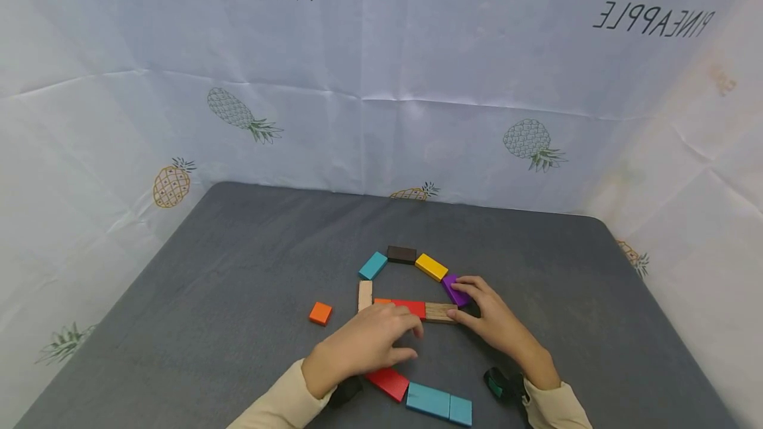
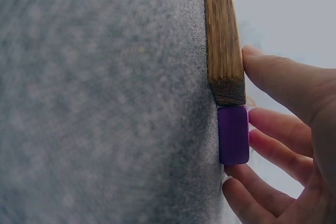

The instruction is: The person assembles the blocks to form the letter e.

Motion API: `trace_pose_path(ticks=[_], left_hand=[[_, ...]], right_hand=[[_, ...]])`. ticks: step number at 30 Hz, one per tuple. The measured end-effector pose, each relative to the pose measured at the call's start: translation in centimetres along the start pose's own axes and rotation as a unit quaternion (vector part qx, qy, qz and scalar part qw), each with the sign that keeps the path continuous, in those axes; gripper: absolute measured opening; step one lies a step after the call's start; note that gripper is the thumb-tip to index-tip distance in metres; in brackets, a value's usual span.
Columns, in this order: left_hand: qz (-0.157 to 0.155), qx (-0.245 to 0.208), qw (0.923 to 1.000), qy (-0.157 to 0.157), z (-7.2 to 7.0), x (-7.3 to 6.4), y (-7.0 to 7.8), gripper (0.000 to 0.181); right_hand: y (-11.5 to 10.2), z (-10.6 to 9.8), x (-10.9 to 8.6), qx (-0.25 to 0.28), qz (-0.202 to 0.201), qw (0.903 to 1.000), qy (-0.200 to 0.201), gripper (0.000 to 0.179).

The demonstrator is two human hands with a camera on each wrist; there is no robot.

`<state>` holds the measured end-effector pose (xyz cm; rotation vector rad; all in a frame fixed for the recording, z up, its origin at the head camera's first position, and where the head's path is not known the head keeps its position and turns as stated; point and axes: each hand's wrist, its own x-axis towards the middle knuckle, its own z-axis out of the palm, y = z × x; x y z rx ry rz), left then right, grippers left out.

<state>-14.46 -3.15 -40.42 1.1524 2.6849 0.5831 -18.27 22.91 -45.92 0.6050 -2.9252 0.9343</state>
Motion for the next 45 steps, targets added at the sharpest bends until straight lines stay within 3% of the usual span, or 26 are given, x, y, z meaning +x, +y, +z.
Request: trace_pose_path(ticks=[17,25,32,38,45], left_hand=[[-0.051,-0.029,0.9982,-0.01,-1.7,-0.9,-2.4,0.022],[-0.091,-0.079,0.9927,-0.006,-3.0,-1.8,-3.8,0.024],[-0.117,-0.07,0.9906,-0.008,-3.8,-2.5,-4.8,0.014],[-0.171,-0.048,0.9839,-0.021,-4.2,-3.0,-5.6,0.029],[-0.231,-0.037,0.972,-0.027,-4.0,-3.1,-6.6,0.027]], right_hand=[[-0.1,0.0,-0.1,0.005,0.005,1.0,-0.006,0.051],[0.0,0.0,0.0,0.002,0.004,1.0,-0.005,0.051],[0.0,0.1,0.0,-0.002,0.009,0.9999,-0.006,0.052],[0.1,0.0,0.1,0.0,0.013,0.9999,-0.01,0.052],[0.1,0.0,0.0,0.001,0.011,0.9999,-0.009,0.052]])
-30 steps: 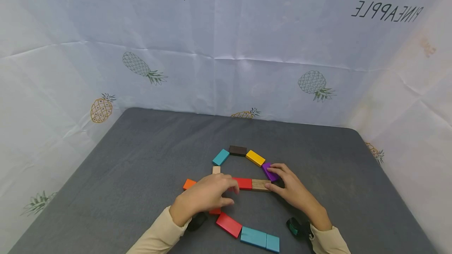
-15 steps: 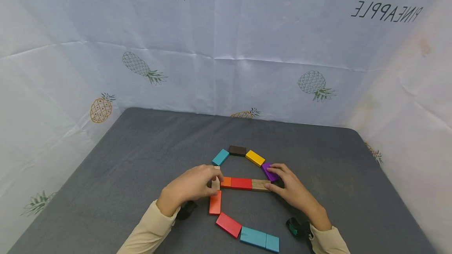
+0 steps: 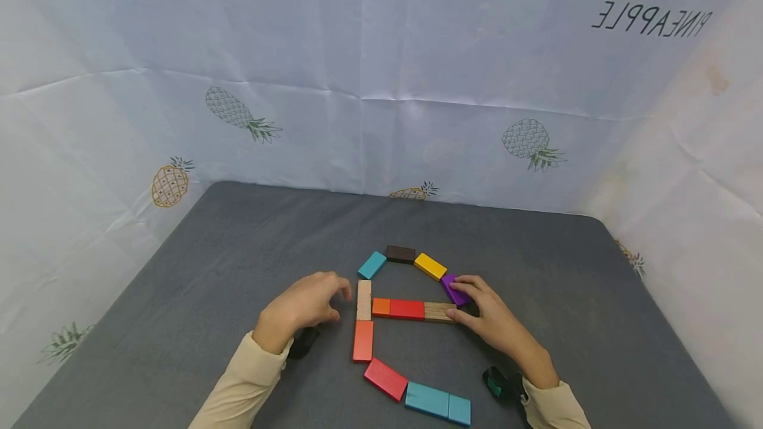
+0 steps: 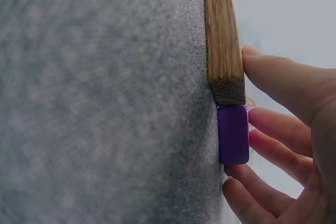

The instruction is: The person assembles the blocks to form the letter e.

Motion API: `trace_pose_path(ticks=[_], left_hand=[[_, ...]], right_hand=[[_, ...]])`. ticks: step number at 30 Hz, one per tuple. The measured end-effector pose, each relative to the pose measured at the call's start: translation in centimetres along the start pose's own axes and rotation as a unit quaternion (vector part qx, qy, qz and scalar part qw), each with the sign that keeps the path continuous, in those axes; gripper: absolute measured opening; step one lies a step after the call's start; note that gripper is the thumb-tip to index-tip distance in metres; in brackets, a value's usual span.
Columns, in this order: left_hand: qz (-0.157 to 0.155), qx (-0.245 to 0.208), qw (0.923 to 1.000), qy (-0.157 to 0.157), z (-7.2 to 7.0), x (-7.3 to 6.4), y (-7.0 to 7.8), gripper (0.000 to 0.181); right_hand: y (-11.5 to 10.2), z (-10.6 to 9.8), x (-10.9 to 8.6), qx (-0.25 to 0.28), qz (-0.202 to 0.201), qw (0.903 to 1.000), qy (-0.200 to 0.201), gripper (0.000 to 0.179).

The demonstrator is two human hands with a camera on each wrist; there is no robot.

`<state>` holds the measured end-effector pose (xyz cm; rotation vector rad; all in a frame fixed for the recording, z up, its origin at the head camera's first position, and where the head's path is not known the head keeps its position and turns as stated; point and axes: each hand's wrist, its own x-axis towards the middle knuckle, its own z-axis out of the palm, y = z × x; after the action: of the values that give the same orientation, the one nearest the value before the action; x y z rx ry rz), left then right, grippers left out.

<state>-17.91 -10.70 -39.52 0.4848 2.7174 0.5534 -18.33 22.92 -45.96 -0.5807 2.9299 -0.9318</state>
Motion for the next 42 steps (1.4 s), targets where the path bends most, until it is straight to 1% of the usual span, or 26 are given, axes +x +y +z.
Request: trace_pose_path(ticks=[5,8,11,14,17,19,25,29,33,38,42], left_hand=[[-0.041,0.013,0.9989,-0.016,0.0,0.0,-0.6,0.027],[-0.054,0.012,0.9982,-0.023,0.1,0.1,-0.8,0.027],[-0.057,0.001,0.9979,-0.031,0.1,0.2,-0.9,0.027],[-0.048,-0.007,0.9984,-0.03,0.2,0.4,-1.0,0.024],[-0.031,-0.009,0.9993,-0.021,0.4,0.8,-1.1,0.021],[-0.024,-0.01,0.9995,-0.016,0.5,1.0,-1.2,0.022],[-0.02,-0.02,0.9995,-0.014,0.8,1.3,-1.6,0.031],[-0.021,-0.018,0.9995,-0.014,0.7,1.4,-1.7,0.03],[-0.014,-0.02,0.9997,-0.004,0.6,1.5,-1.9,0.027],[0.004,-0.024,0.9996,0.014,0.5,1.4,-1.6,0.027],[0.022,-0.016,0.9992,0.028,0.5,1.2,-0.9,0.029]], right_hand=[[0.0,0.1,0.0,0.0,-0.002,1.0,0.0,0.051],[0.0,0.1,0.0,0.001,-0.005,1.0,0.001,0.051],[0.0,0.0,0.1,0.001,-0.008,1.0,0.003,0.051],[0.0,0.0,0.0,0.0,-0.009,1.0,0.003,0.051],[0.0,0.0,0.0,-0.001,-0.006,1.0,0.001,0.051],[0.0,0.1,0.0,-0.002,-0.004,1.0,0.001,0.051],[0.1,0.0,0.0,-0.004,-0.005,1.0,0.005,0.052],[0.1,0.1,0.0,-0.001,-0.006,1.0,0.005,0.051],[0.1,0.1,0.0,0.0,-0.006,1.0,0.003,0.051],[0.1,0.0,0.1,0.001,-0.005,1.0,0.0,0.051],[0.0,-0.1,0.0,0.003,-0.004,1.0,-0.002,0.051]])
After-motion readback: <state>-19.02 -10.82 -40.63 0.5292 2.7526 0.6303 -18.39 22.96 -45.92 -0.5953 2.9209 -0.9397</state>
